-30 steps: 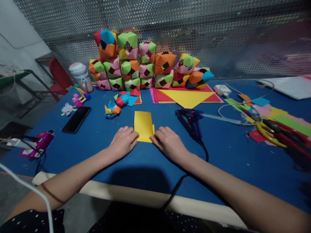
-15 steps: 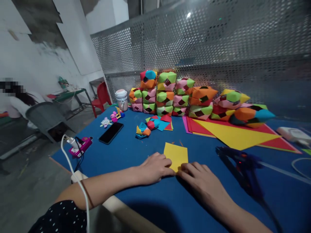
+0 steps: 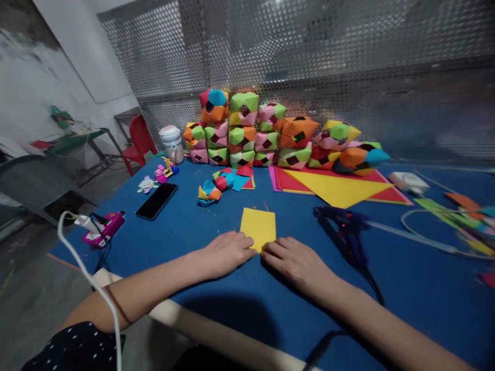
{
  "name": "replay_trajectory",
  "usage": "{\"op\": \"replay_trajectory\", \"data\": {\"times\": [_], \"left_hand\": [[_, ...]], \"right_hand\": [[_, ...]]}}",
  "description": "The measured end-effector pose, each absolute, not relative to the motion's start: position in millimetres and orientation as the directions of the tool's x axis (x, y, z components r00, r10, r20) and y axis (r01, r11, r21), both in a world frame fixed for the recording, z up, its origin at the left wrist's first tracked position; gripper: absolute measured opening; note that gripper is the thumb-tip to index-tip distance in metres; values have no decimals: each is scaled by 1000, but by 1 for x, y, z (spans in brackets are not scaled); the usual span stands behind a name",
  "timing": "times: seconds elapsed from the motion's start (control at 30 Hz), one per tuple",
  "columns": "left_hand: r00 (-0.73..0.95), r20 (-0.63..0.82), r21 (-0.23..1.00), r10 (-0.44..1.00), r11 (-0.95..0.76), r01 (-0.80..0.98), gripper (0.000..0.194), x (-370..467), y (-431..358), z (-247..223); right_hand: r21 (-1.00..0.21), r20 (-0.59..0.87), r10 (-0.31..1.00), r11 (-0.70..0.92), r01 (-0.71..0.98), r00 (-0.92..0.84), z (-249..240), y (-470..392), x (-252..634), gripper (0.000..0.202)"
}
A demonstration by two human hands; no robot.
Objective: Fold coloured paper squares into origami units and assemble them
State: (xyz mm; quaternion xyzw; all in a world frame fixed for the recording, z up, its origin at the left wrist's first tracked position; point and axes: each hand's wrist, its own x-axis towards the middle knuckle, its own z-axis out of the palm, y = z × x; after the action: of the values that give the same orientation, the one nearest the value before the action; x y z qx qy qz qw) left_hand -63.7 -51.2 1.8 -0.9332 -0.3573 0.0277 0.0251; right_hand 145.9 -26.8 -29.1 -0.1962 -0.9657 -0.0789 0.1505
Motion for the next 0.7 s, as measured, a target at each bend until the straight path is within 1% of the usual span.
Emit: {"op": "replay_trajectory", "data": {"times": [0.07, 0.13, 0.23, 0.37, 0.5, 0.57, 0.63, 0.7], "left_hand": [[707, -91, -55, 701, -712, 700, 20, -66, -54, 9], [656, -132, -38, 743, -665, 746, 20, -69, -55, 16], [639, -168, -25, 751, -651, 758, 23, -72, -55, 25], [639, -147, -60, 755, -652, 756, 25, -77, -54, 32], [631, -118, -24, 767, -638, 770, 26, -86, -50, 33], [613, -68, 14, 787, -614, 789, 26, -87, -48, 32], [597, 53, 91, 801, -599, 796, 26, -84, -48, 27], [618, 173, 197, 767, -641, 742, 28, -76, -50, 21]], "right_hand": [[60, 284, 385, 907, 417, -878, -26, -29, 149, 20], [17, 264, 418, 899, 438, -869, -23, -31, 151, 22], [-58, 257, 458, 886, 459, -851, -20, -32, 155, 25], [-162, 246, 503, 864, 476, -829, -20, -32, 160, 27], [-249, 227, 523, 846, 471, -821, -18, -31, 164, 29], [-281, 213, 537, 834, 476, -816, -16, -31, 165, 29], [-291, 205, 545, 827, 481, -813, -14, -31, 164, 29], [-280, 201, 544, 829, 485, -814, -13, -31, 163, 29]]}}
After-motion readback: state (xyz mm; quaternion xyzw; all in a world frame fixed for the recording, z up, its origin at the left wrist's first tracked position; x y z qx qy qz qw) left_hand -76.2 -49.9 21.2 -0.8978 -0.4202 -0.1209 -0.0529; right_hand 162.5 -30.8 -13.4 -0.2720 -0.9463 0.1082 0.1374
